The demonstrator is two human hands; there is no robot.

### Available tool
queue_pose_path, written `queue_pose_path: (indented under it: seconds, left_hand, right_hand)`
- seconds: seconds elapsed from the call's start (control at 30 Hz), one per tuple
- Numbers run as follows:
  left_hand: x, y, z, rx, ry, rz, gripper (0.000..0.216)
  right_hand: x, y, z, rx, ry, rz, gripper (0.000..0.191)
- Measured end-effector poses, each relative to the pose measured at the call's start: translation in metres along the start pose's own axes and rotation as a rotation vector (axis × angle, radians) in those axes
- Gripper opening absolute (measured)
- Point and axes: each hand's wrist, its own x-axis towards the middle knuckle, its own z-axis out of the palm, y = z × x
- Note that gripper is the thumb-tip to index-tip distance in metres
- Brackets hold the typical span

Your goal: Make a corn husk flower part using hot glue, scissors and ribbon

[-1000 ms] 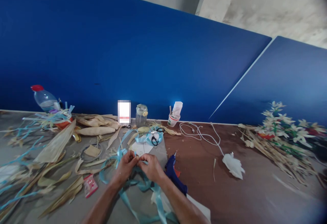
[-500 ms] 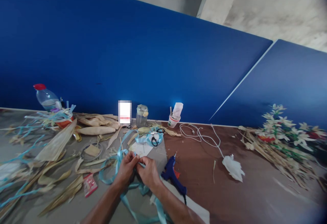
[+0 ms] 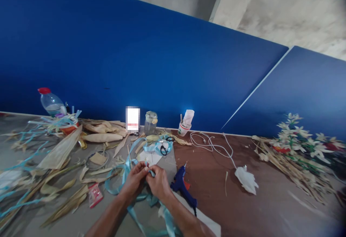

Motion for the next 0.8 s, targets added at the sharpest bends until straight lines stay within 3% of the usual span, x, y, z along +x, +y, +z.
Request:
queue_pose_path:
  seconds: [0.17,0.4,0.53,0.8]
  left_hand:
    - [0.000,0.005,-0.006,-0.036,-0.069,-0.059,0.024]
    - [0.004,0.008,-0.011,-0.133,-0.048,-0.104,0.026]
    - [0.003,0.012,-0.011,-0.140,-0.091,-0.123,0.024]
    - [0.001,0.012,-0.009,-0.165,-0.045,-0.119,0.029]
  right_hand:
    - [0.006,0.002,-0.007,0.225,-0.065,0.123,0.010]
    - [0.004,-0.003,-0.007,0.458,-0.197,0.243,0.006]
    - [0.003,-0.005,-0.008,0.490,-0.228,0.282,0.004]
    - [0.004,-0.001,-0.007,0.380,-0.209,0.266,0.005]
